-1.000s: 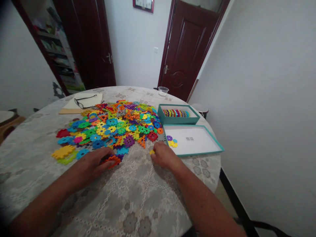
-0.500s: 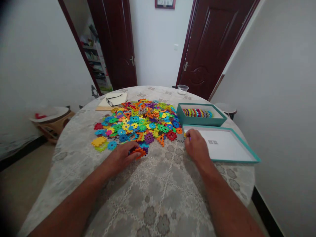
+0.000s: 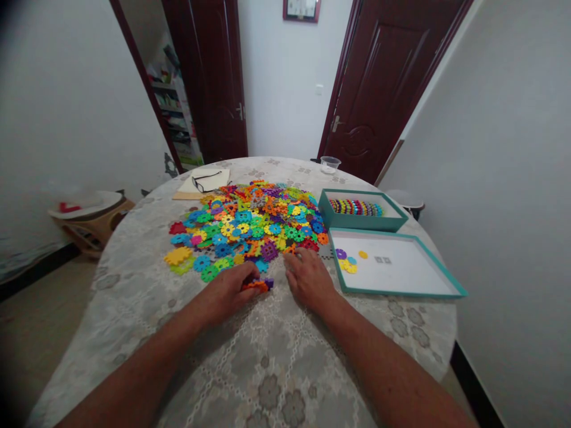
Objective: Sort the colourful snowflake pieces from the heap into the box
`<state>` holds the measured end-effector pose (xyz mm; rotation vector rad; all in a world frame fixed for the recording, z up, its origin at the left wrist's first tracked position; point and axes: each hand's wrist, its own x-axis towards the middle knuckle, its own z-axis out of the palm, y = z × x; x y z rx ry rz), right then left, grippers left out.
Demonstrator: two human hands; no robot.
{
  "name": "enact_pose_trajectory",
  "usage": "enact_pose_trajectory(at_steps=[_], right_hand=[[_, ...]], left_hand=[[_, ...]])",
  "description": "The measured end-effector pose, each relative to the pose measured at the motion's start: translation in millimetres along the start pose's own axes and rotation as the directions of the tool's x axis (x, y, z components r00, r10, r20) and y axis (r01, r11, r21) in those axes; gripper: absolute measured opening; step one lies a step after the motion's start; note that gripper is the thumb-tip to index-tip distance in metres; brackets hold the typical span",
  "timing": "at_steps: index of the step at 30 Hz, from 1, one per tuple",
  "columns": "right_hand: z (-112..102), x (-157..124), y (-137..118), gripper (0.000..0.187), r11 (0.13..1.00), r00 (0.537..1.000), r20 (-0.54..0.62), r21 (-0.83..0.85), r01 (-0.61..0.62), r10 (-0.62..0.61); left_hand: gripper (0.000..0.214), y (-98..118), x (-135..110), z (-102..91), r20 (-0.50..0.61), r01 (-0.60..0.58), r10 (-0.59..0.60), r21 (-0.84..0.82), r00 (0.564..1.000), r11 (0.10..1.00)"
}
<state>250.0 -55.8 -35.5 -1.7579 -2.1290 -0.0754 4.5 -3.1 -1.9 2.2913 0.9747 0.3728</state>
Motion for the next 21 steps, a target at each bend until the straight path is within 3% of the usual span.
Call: enact_pose_trajectory(at_steps=[7,12,16,21], right_hand=[[2,1,-3,0.033,0.988,0.999,0.049,-0.154,0.004,0.004],[5,5,5,0.024,0.97,0.991,0.088,-0.229,-0.078,0.1],[-9,5,9,0.018,0.969,0.968,0.08,-0.087,-0.23,0.237],[-52,27,23,0.021,0.948,0.969,0.018,0.205,-0.245,0.247]], left_hand=[[0.009,-1,1,2.3,0.026,-0.018,0.016,0.078,1.0,0.997],[0.007,0,1,5.6,0.019,-0.006,0.004,0.083,1.0,0.997],[0.005,0,2,6.6,-0.003,0.0,0.0,0.093,1.0,0.996],[0.006,2,1,5.3,0.006,0.018,-0.019,0.097,1.0,0.995]])
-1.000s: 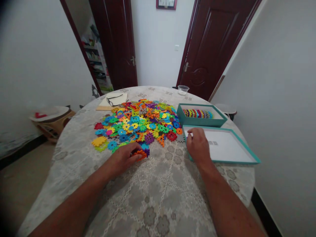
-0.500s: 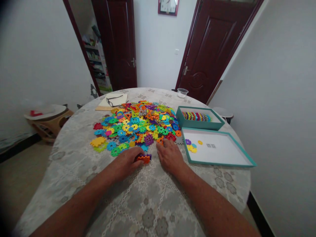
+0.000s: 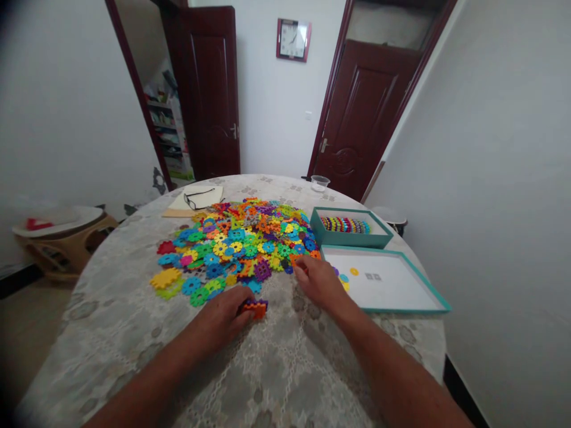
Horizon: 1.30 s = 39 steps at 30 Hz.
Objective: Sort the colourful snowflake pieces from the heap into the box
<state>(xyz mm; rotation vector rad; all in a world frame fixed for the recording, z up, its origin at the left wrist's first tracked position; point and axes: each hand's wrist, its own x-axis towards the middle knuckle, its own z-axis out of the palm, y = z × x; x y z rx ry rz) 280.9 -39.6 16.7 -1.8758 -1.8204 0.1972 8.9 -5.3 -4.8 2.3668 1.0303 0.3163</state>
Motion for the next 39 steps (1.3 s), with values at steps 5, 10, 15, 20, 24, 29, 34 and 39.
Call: enact_pose_trajectory(at_steps=[5,10,15,20,24,29,34,39], right_hand=[[-53,89,24,0.036,0.992,0.979,-0.179,0.091,-0.087,0.102],[-71,142,49,0.058,0.979,0.958,-0.2,0.064,-0.194,0.203],[-30,94,43,0.031,0.987,0.991,-0.043,-0.087,-0.133,0.13],[19,35,22,0.031,0.938,0.983,0.065,-0.316,-0.141,0.17],[35,20,11,0.042,0.877,0.97,0.044,-0.438,-0.196,0.239],[31,21,12,0.028,0.873,0.975,0.026,-0.452,-0.185,0.22],[18,14,1,0.02,0.985,0.984,0.176,-0.174,-0.008,0.039],[15,-5,-33,0.013,0.957,0.87,0.412,0.218,0.194,-0.27]], left_hand=[[0.006,-2,-1,0.9,0.012,0.001,-0.001,0.011,1.0,1.0],[0.005,-5,-2,-0.5,-0.034,-0.008,0.009,0.014,0.999,1.0],[0.006,-3,-2,-2.4,-0.039,-0.048,0.048,-0.005,0.998,0.999],[0.006,-1,-2,-0.9,-0.038,-0.036,0.035,-0.009,0.999,0.999],[0.007,-1,-3,0.0,-0.06,-0.035,0.034,-0.015,0.998,0.999],[0.007,-5,-2,2.3,-0.071,-0.038,0.037,-0.018,0.997,0.999],[0.008,-6,0,4.6,-0.066,-0.023,0.021,-0.029,0.998,0.999],[0.023,-4,-1,4.0,-0.083,0.0,-0.01,-0.116,0.996,0.993]])
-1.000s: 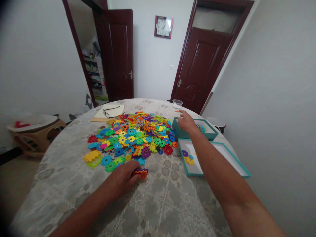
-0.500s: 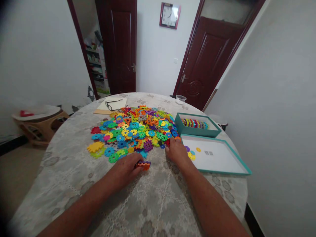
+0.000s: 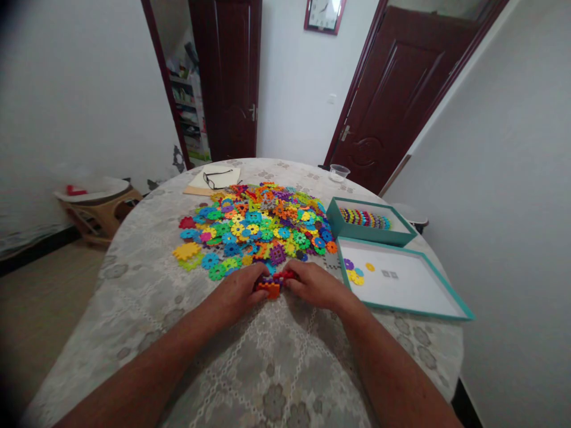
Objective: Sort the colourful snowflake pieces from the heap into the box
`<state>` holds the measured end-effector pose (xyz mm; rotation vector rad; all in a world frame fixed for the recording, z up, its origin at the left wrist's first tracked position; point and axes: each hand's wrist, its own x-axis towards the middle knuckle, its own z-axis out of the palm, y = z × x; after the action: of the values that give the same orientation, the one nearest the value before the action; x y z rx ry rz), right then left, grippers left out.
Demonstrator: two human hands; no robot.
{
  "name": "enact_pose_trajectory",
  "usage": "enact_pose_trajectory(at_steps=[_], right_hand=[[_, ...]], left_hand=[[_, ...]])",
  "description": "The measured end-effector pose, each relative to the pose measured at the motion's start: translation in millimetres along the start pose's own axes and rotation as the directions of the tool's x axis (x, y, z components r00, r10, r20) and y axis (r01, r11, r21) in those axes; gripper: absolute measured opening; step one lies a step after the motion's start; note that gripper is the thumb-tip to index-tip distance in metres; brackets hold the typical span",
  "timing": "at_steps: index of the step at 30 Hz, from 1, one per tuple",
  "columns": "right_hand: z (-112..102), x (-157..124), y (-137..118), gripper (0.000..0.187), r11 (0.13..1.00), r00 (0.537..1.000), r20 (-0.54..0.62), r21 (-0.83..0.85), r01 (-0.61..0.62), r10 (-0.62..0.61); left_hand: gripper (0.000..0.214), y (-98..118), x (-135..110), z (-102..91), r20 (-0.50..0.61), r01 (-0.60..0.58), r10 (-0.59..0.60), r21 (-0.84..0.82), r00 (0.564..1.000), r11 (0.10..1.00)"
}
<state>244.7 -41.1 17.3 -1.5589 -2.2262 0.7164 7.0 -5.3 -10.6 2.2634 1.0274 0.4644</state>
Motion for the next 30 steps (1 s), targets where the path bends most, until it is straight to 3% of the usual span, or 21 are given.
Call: enact_pose_trajectory(at_steps=[4,11,14,16,18,20,22,25,30], right_hand=[[11,1,-11,0.025,0.996,0.996,0.044,0.06,0.069,-0.072],[19,7,-4,0.032,0.965,0.993,0.077,0.252,0.072,-0.094],[22,12,4,0.042,0.985,0.993,-0.092,0.149,0.09,-0.076],[22,14,11,0.039,0.999,0.957,-0.29,-0.043,0.003,-0.015],[21,15,19,0.034,0.949,0.911,-0.4,-0.235,-0.21,0.102],[19,13,26,0.032,0.814,0.859,-0.441,-0.378,-0.441,0.26],[15,11,30,0.036,0.676,0.802,-0.45,-0.45,-0.584,0.393],[11,8,34,0.036,0.582,0.754,-0.398,-0.48,-0.656,0.522],[7,7,37,0.04,0.56,0.727,-0.371,-0.468,-0.684,0.578]], left_hand=[[0.032,0,0,-0.9,0.004,-0.021,0.021,-0.016,1.0,1.0],[0.01,-3,2,-2.4,-0.009,-0.062,0.062,0.034,0.998,0.997],[0.005,-1,2,-4.2,0.011,-0.046,0.046,0.049,0.999,0.998],[0.006,2,2,-5.2,0.016,-0.028,0.027,0.066,1.0,0.997],[0.007,4,1,-5.7,0.02,-0.016,0.015,0.076,1.0,0.997],[0.009,5,1,-5.8,0.024,-0.014,0.013,0.08,1.0,0.997],[0.01,5,0,-6.0,0.029,-0.016,0.014,0.086,0.999,0.996],[0.011,7,-1,-7.2,0.041,-0.021,0.017,0.087,0.999,0.996],[0.012,11,-1,-10.5,0.066,0.001,-0.008,0.097,0.998,0.995]])
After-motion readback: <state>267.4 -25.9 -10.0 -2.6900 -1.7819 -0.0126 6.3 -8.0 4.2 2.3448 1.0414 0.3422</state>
